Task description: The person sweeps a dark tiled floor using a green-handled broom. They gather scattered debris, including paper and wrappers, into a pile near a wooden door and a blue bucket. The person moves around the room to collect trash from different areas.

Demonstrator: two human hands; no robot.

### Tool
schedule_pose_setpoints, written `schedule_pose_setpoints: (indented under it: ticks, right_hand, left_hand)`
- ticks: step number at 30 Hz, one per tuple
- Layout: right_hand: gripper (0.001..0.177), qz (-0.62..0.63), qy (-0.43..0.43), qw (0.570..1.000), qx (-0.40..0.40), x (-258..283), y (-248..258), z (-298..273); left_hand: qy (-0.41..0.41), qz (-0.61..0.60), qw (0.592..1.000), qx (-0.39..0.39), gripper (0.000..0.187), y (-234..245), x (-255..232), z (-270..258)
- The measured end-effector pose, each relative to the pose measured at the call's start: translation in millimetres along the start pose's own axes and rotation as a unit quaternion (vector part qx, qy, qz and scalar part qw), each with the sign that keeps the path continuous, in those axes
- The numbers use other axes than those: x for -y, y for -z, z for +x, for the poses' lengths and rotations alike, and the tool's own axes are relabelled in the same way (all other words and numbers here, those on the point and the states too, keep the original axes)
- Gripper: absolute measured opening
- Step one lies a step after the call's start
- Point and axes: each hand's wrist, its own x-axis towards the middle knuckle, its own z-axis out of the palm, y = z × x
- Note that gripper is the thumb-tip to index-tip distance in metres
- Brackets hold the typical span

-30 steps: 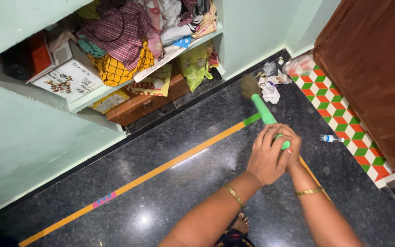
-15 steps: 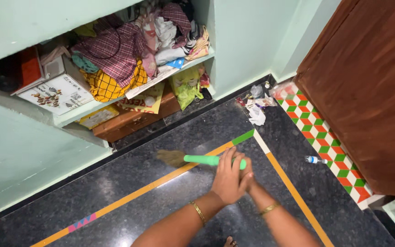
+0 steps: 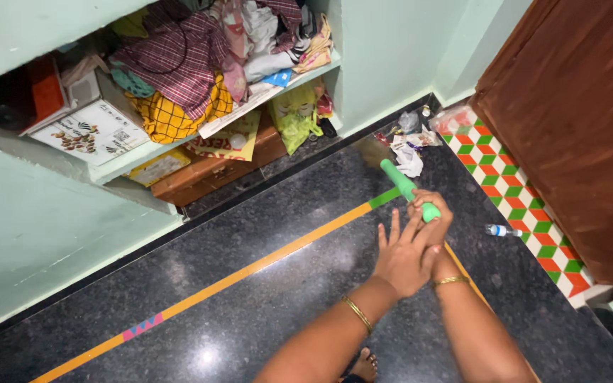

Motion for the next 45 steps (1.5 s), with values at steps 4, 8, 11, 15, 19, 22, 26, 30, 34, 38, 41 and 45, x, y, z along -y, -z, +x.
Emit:
schedule_pose_setpoints:
  ticks: [4,8,11,15,19,22,26,30,34,38,41,45]
  right_hand:
    - [0.004,0.042,-0.127,0.991,0.012,59,22,-6]
    - [0.009,0.061,-0.186,0.976,0.094,94,76,-18]
    - [0.009,0.018,-0.255,0.957,0.138,86,111,-36]
    - [0.020,-0.086,-0.311,0.933,0.161,30,150,-83]
    - [0.038,-0.118,-0.331,0.928,0.126,16,168,-119]
    - [0.029,-0.096,-0.279,0.948,0.117,39,165,-104]
    - [0.022,-0.137,-0.165,0.973,0.084,51,140,-65]
    - [0.021,-0.119,-0.110,0.986,0.050,50,103,-28]
    - [0.019,-0.084,-0.078,0.993,0.017,86,64,-9]
    - [0.025,-0.146,-0.042,0.988,-0.036,147,35,2]
    - [0.022,-0.118,-0.034,0.992,-0.040,186,16,8]
    - [0.029,-0.232,-0.046,0.968,-0.081,233,-13,8]
  left_hand:
    - [-0.059,0.048,0.995,-0.062,0.055,3,-38,-13]
    - [-0.134,0.025,0.989,-0.066,0.052,-3,-59,-25]
    - [-0.143,-0.007,0.988,-0.056,0.053,-17,-67,-28]
    - [-0.118,-0.043,0.992,-0.012,0.057,-36,-59,-33]
    - [-0.128,-0.046,0.989,0.050,0.059,-47,-45,-42]
    - [-0.163,-0.047,0.981,0.091,0.065,-51,-39,-36]
    - [-0.181,-0.082,0.976,0.084,0.077,-58,-38,-4]
    - [-0.184,-0.120,0.975,0.023,0.077,-45,-33,11]
    - [-0.216,-0.135,0.965,-0.057,0.065,0,-21,7]
    - [-0.232,-0.174,0.954,-0.081,0.064,33,-24,-6]
    - [-0.261,-0.179,0.944,-0.091,0.058,55,-28,-1]
    - [-0.283,-0.241,0.928,-0.039,0.050,95,-31,-9]
